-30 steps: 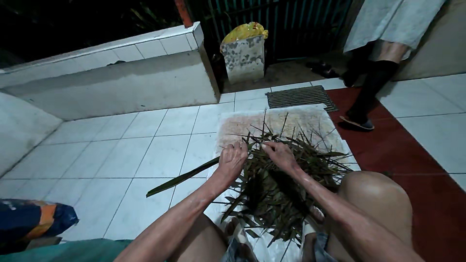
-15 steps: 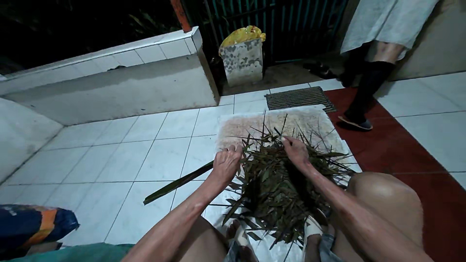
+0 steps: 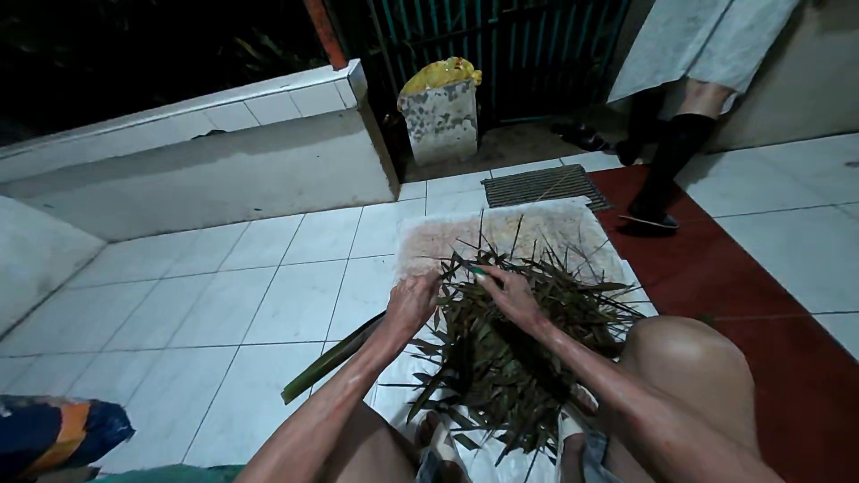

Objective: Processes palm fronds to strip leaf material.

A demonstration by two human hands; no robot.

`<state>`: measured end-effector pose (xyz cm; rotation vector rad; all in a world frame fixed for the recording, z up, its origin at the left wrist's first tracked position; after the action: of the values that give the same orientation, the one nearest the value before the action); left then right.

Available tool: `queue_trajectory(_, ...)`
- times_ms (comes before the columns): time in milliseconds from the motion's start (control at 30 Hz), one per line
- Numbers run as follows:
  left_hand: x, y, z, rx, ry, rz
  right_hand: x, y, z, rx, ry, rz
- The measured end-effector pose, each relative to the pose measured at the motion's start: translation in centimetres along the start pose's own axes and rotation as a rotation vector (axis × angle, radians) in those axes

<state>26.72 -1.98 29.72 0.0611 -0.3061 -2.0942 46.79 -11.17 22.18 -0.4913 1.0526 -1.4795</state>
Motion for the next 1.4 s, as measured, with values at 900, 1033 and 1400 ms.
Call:
queue_trajectory(900,-1.9,-0.3,-1.0,0.409,-0.298,-0.055,-2.2,-1.1,1.0,-0.487,0.136,-0.041)
queue_trajectory(1033,-2.3,-2.1,-1.0,0.565,-0.411,-0.058,-2.8,-0.8,1.5,-0.498,0.201,-0.074)
queue_trajectory(1400,-3.7,-4.6,-1.4,0.401,-0.268,0.042,-2.2,-0.8,0.0,-0.221,0.029,-0.049)
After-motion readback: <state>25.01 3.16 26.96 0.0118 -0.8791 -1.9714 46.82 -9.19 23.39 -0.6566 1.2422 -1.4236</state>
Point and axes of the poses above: each hand's wrist, its own x-axis away from the middle knuckle, its own z-axis out of the back of the hand, y = z × x, the point moved 3 cm from there along -x, towards the middle knuckle, and after that the axes turned 13 degrees about z, right-handed, at the moved point
